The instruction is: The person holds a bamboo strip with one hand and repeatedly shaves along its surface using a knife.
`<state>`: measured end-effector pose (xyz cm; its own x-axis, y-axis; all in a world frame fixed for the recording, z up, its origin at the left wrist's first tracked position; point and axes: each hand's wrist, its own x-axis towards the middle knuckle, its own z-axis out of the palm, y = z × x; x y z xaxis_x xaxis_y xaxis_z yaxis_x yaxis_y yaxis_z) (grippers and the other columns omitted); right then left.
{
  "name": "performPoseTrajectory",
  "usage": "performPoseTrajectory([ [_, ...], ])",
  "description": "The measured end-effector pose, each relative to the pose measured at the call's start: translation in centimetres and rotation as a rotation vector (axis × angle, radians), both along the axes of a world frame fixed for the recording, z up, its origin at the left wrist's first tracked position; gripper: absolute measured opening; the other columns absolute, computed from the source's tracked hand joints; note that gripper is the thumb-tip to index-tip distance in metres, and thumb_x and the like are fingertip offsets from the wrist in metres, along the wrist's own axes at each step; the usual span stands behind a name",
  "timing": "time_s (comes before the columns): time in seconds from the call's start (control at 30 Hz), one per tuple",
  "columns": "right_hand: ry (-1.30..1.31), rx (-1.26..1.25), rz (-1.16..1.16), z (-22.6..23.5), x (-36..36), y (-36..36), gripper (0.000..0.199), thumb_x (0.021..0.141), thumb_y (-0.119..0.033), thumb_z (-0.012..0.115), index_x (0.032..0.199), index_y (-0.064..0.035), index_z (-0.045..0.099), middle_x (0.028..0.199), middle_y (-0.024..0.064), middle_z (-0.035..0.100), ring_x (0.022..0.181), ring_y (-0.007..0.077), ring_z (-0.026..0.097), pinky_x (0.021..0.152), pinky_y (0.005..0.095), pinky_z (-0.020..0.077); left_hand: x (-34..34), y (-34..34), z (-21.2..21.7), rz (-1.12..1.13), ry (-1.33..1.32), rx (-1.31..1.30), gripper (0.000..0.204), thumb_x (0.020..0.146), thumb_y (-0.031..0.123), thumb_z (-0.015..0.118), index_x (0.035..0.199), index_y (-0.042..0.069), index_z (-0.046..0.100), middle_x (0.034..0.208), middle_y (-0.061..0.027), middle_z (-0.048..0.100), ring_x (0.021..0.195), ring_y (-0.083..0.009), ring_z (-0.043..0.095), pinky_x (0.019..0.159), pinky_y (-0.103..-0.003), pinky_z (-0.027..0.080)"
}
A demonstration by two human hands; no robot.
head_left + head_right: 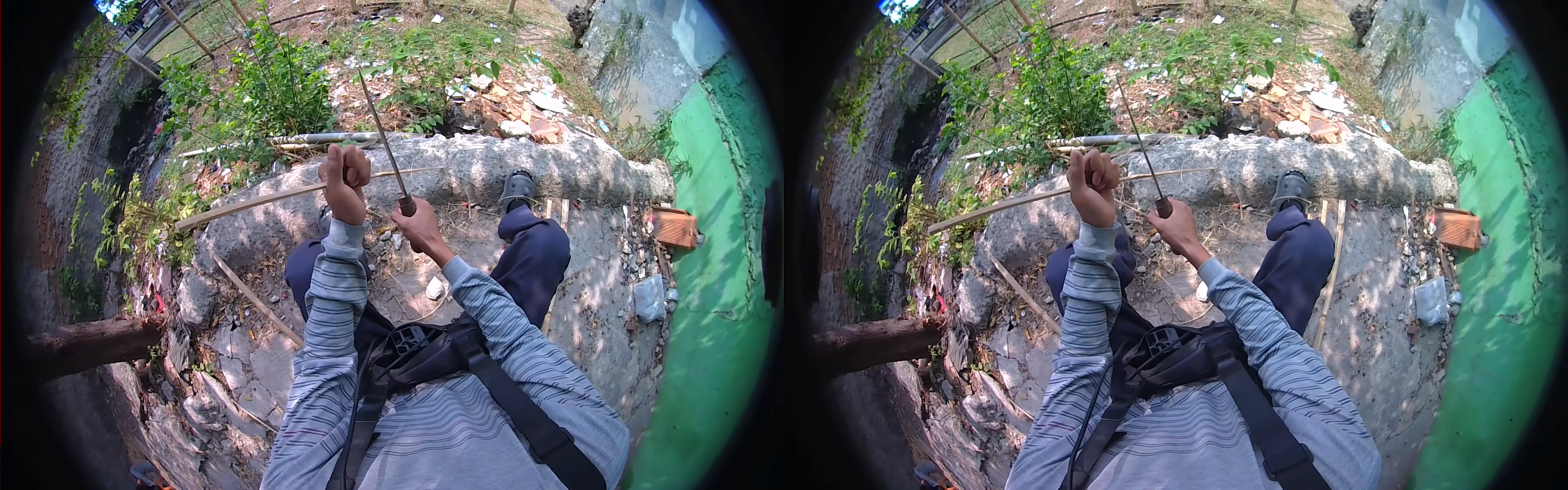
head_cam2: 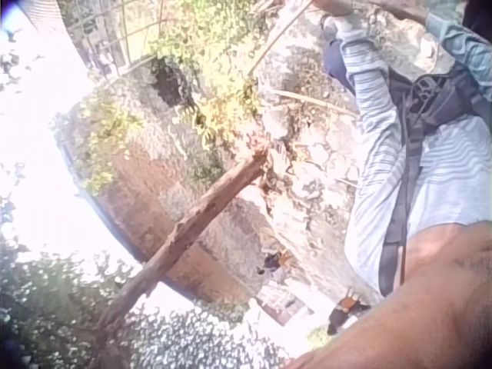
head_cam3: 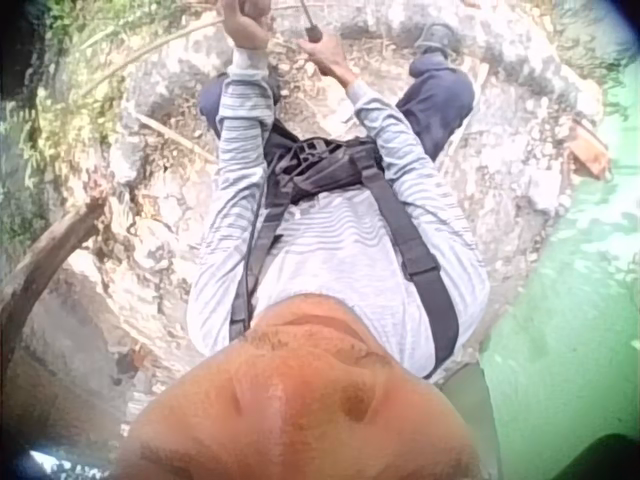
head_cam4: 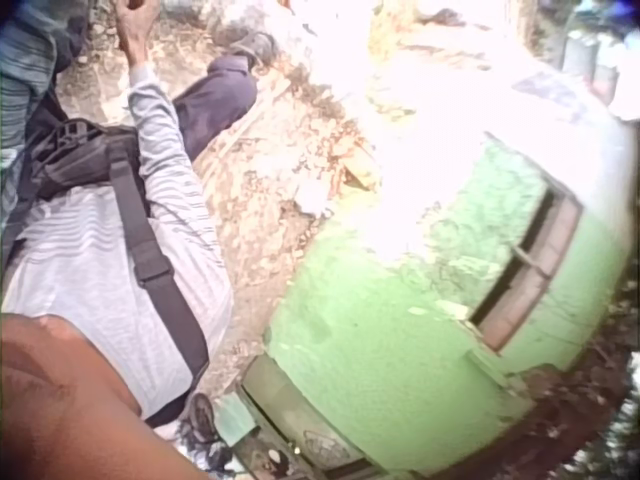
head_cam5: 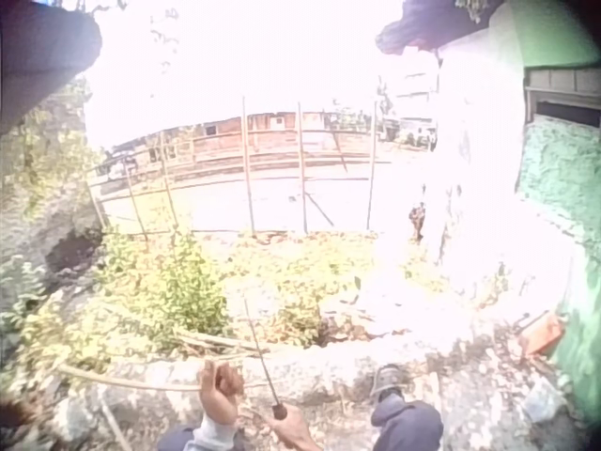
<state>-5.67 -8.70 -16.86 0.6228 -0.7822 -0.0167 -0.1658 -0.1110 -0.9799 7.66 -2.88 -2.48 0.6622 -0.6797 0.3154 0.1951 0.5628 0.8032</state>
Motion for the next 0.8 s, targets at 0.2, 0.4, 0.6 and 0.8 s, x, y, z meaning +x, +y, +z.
performPoseTrajectory([
  [0.2, 0.031, 0.11, 0.029, 1.2, -1.3, -0.1, 0.03, 0.084, -0.029, 0.071, 0.075, -0.0035, 0.06, 0.061, 0.0028, 0.058, 0.055, 0.0132, 0.056, 0.055, 0.0319, 0.0455, -0.1, 0.6, 0.3, -0.039, -0.037, -0.027, 0.04, 0.101, 0.023, 0.05, 0.066, 0.008, 0.037, 0.06, 0.0018, 0.031, 0.053, -0.0076, 0.024, 0.049, -0.027, 0.019],
  [0.4, 0.003, 0.21, 0.229, 7.3, -1.9, 0.6, 0.031, 0.092, -0.03, 0.069, 0.081, -0.0048, 0.057, 0.061, -0.001, 0.051, 0.051, 0.0094, 0.048, 0.048, 0.0282, 0.0389, -0.3, 0.8, 0.8, -0.01, -0.092, -0.029, 0.039, 0.096, 0.018, 0.052, 0.064, 0.01, 0.032, 0.063, 0.0011, 0.027, 0.055, -0.0096, 0.027, 0.051, -0.028, 0.021],
  [0.6, -0.099, 0.605, 0.369, 7.5, -2.1, 1.7, 0.063, 0.102, -0.066, 0.037, 0.088, -0.0087, 0.056, 0.058, -0.0027, 0.044, 0.044, 0.0058, 0.038, 0.04, 0.0216, 0.0308, 0.4, 1.3, -0.3, 0.003, 0.015, -0.092, 0.044, 0.098, 0.022, 0.053, 0.061, 0.011, 0.033, 0.06, 0.0022, 0.027, 0.052, -0.0091, 0.024, 0.049, -0.03, 0.02],
  [0.8, -0.188, 0.964, 0.424, 6.3, -2.0, 1.1, 0.068, 0.1, -0.071, 0.036, 0.09, -0.008, 0.057, 0.057, -0.0022, 0.044, 0.042, 0.0062, 0.038, 0.039, 0.0212, 0.031, 1.2, 1.8, -0.6, -0.075, 0.026, -0.12, 0.047, 0.1, 0.027, 0.049, 0.059, 0.01, 0.032, 0.056, 0.0024, 0.024, 0.047, -0.009, 0.018, 0.046, -0.031, 0.016],
])
